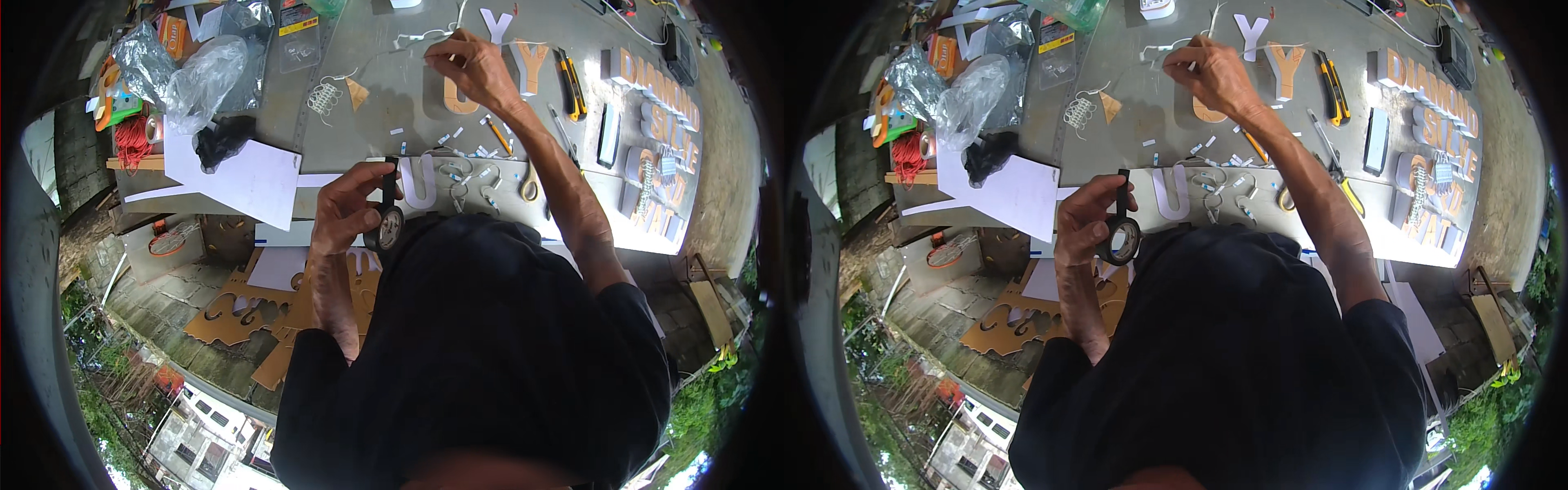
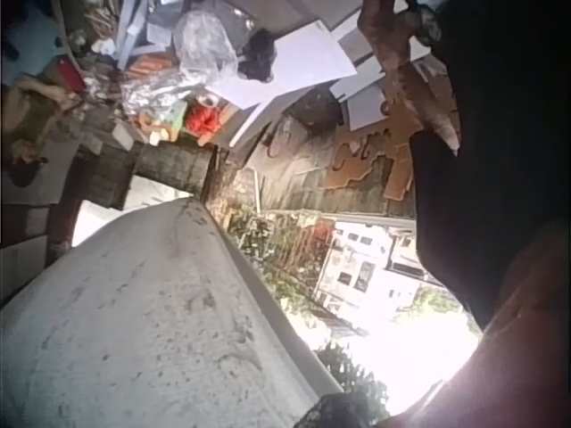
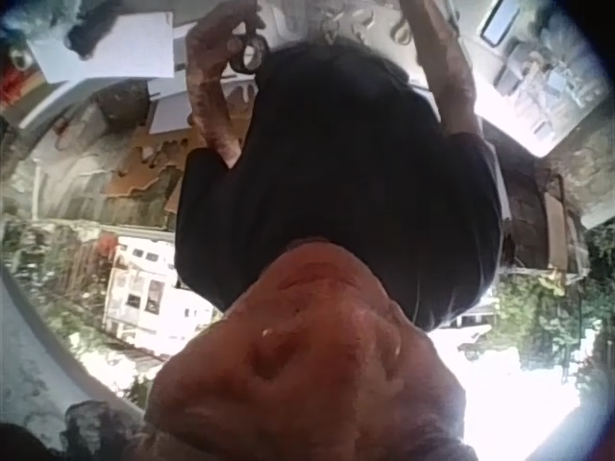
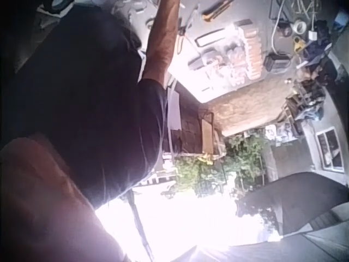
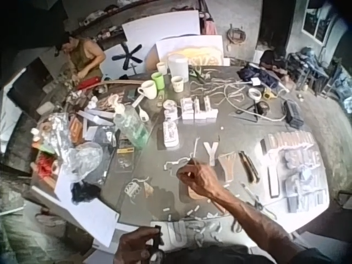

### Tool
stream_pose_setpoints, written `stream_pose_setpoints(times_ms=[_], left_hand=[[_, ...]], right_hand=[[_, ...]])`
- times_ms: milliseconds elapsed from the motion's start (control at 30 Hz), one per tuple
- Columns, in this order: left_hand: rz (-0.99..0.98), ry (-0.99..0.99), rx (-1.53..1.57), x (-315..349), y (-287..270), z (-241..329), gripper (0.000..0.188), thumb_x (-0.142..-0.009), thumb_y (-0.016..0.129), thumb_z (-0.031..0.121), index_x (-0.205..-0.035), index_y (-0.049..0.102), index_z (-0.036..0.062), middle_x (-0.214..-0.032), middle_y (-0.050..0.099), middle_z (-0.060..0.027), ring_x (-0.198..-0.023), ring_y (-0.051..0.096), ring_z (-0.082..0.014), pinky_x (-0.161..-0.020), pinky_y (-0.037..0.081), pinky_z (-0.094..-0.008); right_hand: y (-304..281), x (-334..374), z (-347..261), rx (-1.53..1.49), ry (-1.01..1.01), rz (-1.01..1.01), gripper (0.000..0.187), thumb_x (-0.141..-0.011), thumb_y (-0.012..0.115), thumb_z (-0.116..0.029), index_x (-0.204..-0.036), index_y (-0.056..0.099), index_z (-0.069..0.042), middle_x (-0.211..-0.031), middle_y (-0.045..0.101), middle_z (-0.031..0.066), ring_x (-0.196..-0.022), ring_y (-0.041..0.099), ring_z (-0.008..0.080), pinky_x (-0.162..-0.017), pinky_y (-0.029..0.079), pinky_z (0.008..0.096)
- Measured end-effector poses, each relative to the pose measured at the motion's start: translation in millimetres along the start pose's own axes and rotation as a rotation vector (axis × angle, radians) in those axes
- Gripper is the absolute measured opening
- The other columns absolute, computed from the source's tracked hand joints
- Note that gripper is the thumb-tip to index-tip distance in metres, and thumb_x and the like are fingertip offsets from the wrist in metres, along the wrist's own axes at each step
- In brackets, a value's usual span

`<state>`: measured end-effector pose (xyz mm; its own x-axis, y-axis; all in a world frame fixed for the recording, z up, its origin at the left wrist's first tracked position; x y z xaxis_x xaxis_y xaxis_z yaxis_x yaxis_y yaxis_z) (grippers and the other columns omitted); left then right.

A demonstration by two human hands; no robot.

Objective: Assembling the components of plastic sign letters on a work table.

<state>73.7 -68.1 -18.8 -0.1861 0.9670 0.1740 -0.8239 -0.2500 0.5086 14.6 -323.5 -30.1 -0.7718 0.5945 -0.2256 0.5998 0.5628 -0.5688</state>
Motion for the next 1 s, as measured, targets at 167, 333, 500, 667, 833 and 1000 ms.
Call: stream_pose_setpoints(times_ms=[167,333,500,667,833,1000], left_hand=[[-0.033,0.038,-0.027,0,3,7,0.07,-0.081,0.085,0.02,-0.137,0.055,-0.0081,-0.125,0.061,-0.0185,-0.111,0.064,-0.0282,-0.078,0.062,-0.034],[-0.062,0.034,-0.025,4,8,2,0.07,-0.08,0.085,0.015,-0.138,0.053,-0.0087,-0.127,0.061,-0.018,-0.112,0.064,-0.0275,-0.08,0.062,-0.0342],[-0.072,-0.022,-0.13,-2,23,-8,0.07,-0.079,0.083,0.006,-0.141,0.052,-0.0066,-0.129,0.06,-0.0165,-0.113,0.063,-0.0236,-0.083,0.062,-0.0338],[-0.202,-0.066,-0.31,-14,50,-16,0.085,-0.071,0.091,0.013,-0.146,0.051,0.0029,-0.128,0.061,-0.0126,-0.11,0.06,-0.0184,-0.077,0.06,-0.0289],[-0.271,-0.068,-0.402,-15,61,-24,0.097,-0.065,0.095,0.028,-0.149,0.05,0.0105,-0.127,0.062,-0.0151,-0.109,0.061,-0.0199,-0.078,0.06,-0.0317],[-0.317,-0.086,-0.444,-13,68,-34,0.104,-0.062,0.096,0.037,-0.151,0.047,0.0132,-0.128,0.062,-0.0176,-0.108,0.062,-0.0213,-0.078,0.059,-0.034]], right_hand=[[76,57,-30,0.012,-0.062,-0.245,0.016,-0.091,0.072,-0.014,-0.107,0.076,-0.01,-0.1,0.066,0.0097,-0.084,0.069,0.0278,-0.076,0.054,0.0384],[5,94,-13,0.105,0.103,0.035,0.018,-0.095,0.066,-0.008,-0.112,0.072,-0.007,-0.102,0.069,0.0133,-0.085,0.072,0.0296,-0.073,0.056,0.0385],[-85,184,40,0.239,0.391,0.166,0.013,-0.09,0.07,-0.011,-0.1,0.072,-0.004,-0.096,0.074,0.0133,-0.081,0.074,0.028,-0.074,0.057,0.0366],[-78,279,70,0.634,0.407,0.046,0.032,-0.084,0.077,-0.012,-0.113,0.064,-0.009,-0.105,0.066,0.0118,-0.1,0.065,0.0346,-0.082,0.054,0.0442],[-71,289,80,0.721,0.416,0.041,0.042,-0.08,0.079,-0.011,-0.117,0.06,-0.008,-0.105,0.065,0.0124,-0.103,0.064,0.0339,-0.084,0.054,0.0436],[-66,281,94,0.945,0.481,-0.136,0.017,-0.087,0.068,-0.008,-0.103,0.067,-0.008,-0.099,0.066,0.0121,-0.098,0.067,0.0329,-0.08,0.056,0.0434]])
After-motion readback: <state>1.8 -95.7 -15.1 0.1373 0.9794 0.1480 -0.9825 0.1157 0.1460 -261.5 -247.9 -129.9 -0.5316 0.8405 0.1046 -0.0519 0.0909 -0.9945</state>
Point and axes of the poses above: each hand's wrist, its own x-axis away from the middle knuckle, its own y-axis out of the palm, z = x × y, the point moved 10 cm from there along -x, towards the middle knuckle
